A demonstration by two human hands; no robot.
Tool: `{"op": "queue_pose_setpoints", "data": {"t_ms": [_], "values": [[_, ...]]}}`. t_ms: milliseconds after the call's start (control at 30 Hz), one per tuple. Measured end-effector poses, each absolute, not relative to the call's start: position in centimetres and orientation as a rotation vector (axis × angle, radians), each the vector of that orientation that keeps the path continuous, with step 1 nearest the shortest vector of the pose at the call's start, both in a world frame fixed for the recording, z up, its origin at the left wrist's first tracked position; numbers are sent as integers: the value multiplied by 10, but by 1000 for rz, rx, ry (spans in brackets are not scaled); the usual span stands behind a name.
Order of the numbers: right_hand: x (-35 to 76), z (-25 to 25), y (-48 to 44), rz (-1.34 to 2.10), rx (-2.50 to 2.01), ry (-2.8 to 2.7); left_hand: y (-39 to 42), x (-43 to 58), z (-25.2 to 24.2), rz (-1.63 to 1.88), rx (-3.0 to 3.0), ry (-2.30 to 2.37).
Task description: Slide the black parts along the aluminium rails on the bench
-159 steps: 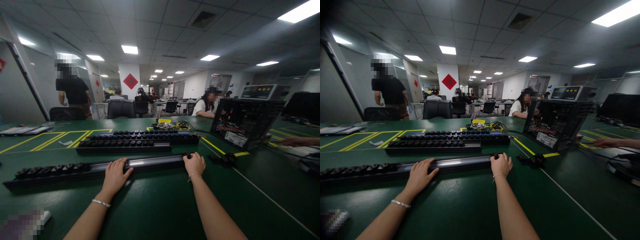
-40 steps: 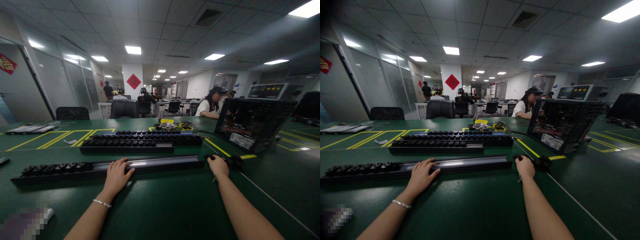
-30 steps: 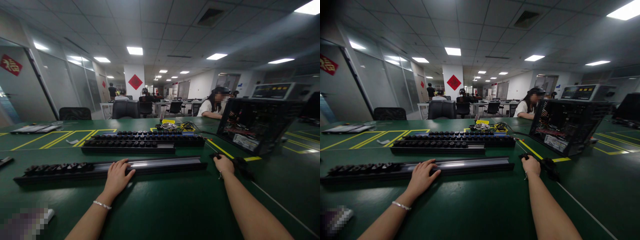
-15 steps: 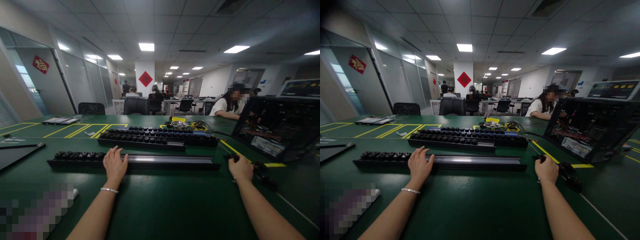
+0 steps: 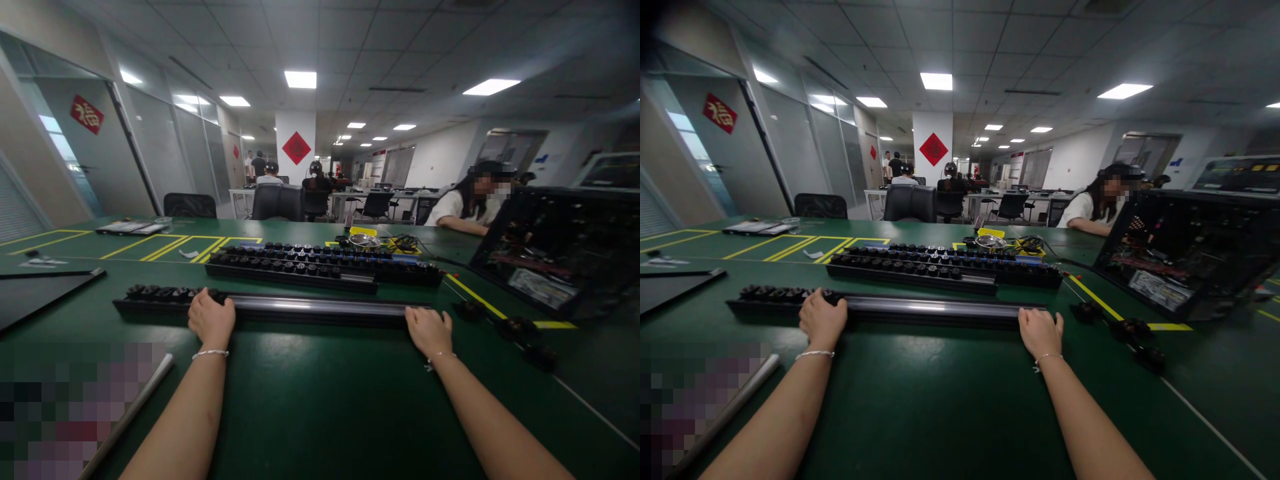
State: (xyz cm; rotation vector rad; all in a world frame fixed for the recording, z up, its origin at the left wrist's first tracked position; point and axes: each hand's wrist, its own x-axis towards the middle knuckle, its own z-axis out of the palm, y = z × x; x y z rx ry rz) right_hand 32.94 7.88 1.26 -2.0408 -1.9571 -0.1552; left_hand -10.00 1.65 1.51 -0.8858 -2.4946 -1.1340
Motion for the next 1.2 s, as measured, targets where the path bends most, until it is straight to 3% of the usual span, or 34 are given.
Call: {"op": "queue_pose_setpoints", "data": {"t_ms": [767,1200], "values": [[327,10,83,-214,-2101,-1888,20,-125,19,-1056,-766,-2636],[326,13,80,-57,-2028,-1866,19,-122,24,-980,-797,-2685]]}}
